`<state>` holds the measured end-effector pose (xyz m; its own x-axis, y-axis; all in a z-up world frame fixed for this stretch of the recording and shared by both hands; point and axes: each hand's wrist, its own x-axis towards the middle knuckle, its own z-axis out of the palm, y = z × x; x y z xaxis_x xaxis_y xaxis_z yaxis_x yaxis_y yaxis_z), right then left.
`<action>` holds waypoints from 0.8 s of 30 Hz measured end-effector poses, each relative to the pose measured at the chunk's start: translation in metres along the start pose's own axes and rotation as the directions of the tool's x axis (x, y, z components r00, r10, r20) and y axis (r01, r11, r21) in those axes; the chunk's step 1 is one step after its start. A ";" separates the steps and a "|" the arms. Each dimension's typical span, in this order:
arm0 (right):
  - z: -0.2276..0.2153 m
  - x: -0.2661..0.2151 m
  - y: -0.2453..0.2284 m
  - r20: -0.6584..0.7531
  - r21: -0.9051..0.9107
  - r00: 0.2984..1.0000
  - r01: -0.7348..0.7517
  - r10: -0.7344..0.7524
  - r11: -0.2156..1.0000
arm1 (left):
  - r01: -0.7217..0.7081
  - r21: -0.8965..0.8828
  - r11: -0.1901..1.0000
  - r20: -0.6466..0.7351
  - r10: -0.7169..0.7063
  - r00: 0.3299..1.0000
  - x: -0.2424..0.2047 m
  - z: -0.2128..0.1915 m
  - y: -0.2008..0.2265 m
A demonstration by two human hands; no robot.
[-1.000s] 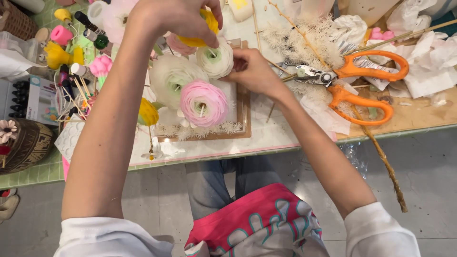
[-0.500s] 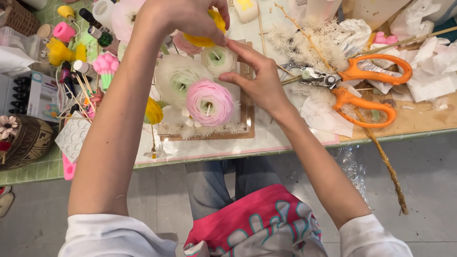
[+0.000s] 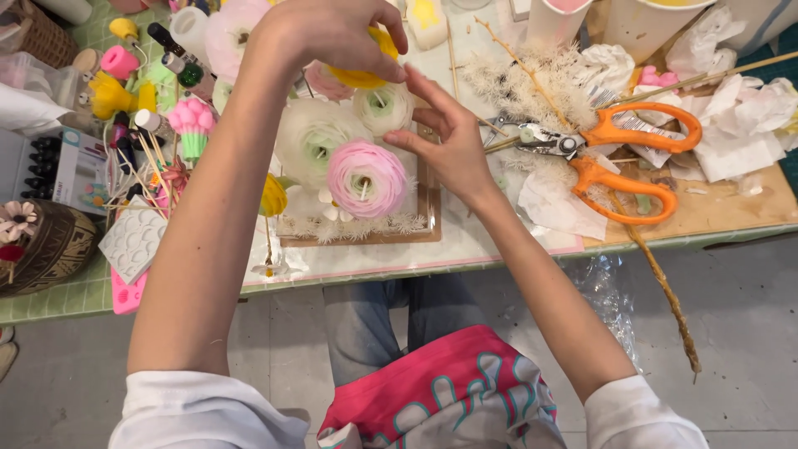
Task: Arranging various wax flowers and decorative elements onto a base to create a floral candle arrangement.
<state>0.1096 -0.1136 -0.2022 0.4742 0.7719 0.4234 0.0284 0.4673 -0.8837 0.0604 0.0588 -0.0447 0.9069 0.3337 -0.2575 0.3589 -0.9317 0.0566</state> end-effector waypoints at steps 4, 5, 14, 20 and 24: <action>-0.009 -0.003 0.019 0.029 0.188 0.998 -0.061 0.056 0.980 | -0.025 -0.032 0.999 -0.001 0.025 1.000 -0.001 0.001 -0.002; -0.011 -0.003 0.023 0.032 0.166 0.998 -0.065 0.061 0.984 | -0.005 -0.031 1.000 0.007 0.005 1.000 -0.002 0.000 -0.001; -0.014 -0.001 0.020 0.084 0.131 0.993 -0.091 0.080 0.987 | -0.071 -0.119 0.990 -0.057 0.064 0.996 0.001 0.008 -0.010; -0.012 -0.001 0.017 0.082 0.127 0.993 -0.090 0.080 0.988 | -0.264 -0.199 0.944 -0.488 0.138 0.862 -0.072 0.009 0.029; -0.010 -0.002 0.015 0.086 0.133 0.993 -0.095 0.084 0.987 | -0.292 -0.141 0.946 -0.460 0.199 0.866 -0.100 0.022 0.031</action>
<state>0.1178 -0.1123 -0.2179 0.3977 0.8427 0.3629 -0.1343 0.4448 -0.8855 -0.0241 -0.0066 -0.0386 0.9579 0.1696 0.2318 0.1055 -0.9584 0.2653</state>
